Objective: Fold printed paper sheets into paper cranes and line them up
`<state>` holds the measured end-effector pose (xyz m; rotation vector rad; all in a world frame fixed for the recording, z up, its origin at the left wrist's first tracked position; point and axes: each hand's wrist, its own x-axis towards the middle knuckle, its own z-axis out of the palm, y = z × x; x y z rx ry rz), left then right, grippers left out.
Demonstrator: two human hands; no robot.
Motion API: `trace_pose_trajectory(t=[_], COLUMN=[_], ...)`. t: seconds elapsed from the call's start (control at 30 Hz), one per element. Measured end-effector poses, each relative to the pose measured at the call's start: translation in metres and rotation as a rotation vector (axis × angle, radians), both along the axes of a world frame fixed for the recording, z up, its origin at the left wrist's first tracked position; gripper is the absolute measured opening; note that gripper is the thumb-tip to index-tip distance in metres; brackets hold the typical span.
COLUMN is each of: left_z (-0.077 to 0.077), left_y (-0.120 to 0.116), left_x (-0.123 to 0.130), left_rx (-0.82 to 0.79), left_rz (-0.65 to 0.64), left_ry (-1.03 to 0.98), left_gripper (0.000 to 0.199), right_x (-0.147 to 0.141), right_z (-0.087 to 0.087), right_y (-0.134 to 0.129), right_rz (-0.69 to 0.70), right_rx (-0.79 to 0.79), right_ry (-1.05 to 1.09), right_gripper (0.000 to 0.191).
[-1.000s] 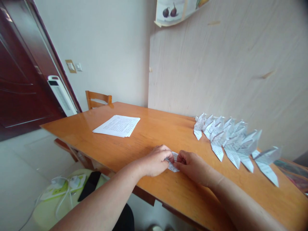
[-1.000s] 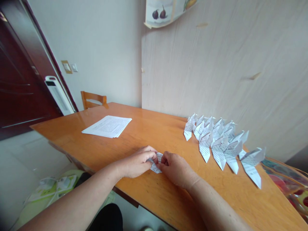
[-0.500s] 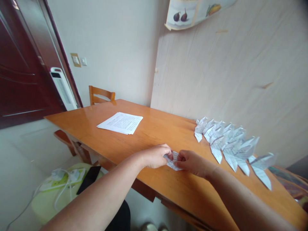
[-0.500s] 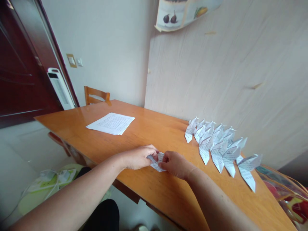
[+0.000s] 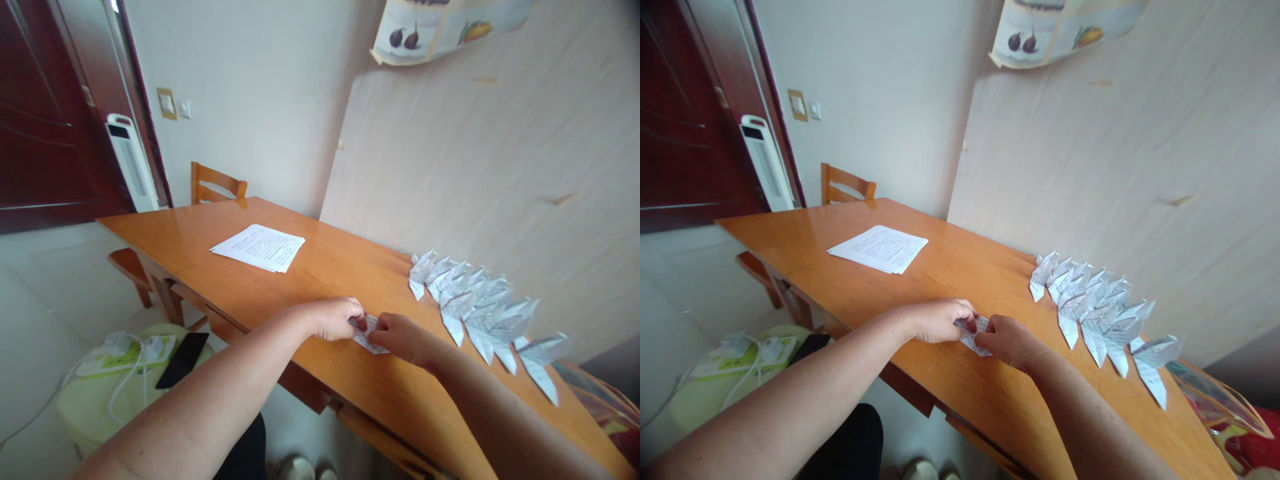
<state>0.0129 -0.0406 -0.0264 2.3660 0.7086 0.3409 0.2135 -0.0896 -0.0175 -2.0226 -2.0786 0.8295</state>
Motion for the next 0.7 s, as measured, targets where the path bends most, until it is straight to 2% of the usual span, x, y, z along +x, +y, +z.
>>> trace_pose_trajectory(t=[0.37, 0.7], left_z=[-0.0007, -0.0006], left_y=[0.0001, 0.0013], left_x=[-0.0017, -0.0035], left_rx=[-0.006, -0.005], left_rz=[0.001, -0.019], left_ry=[-0.005, -0.023], left_gripper=[0.027, 0.036], right_x=[-0.0012, -0.0070], right_z=[-0.0018, 0.0036], right_y=[0.0052, 0.0048], right_rz=[-0.030, -0.056], right_rx=[-0.040, -0.065], right_ry=[-0.095, -0.128], right_gripper=[0.025, 0.028])
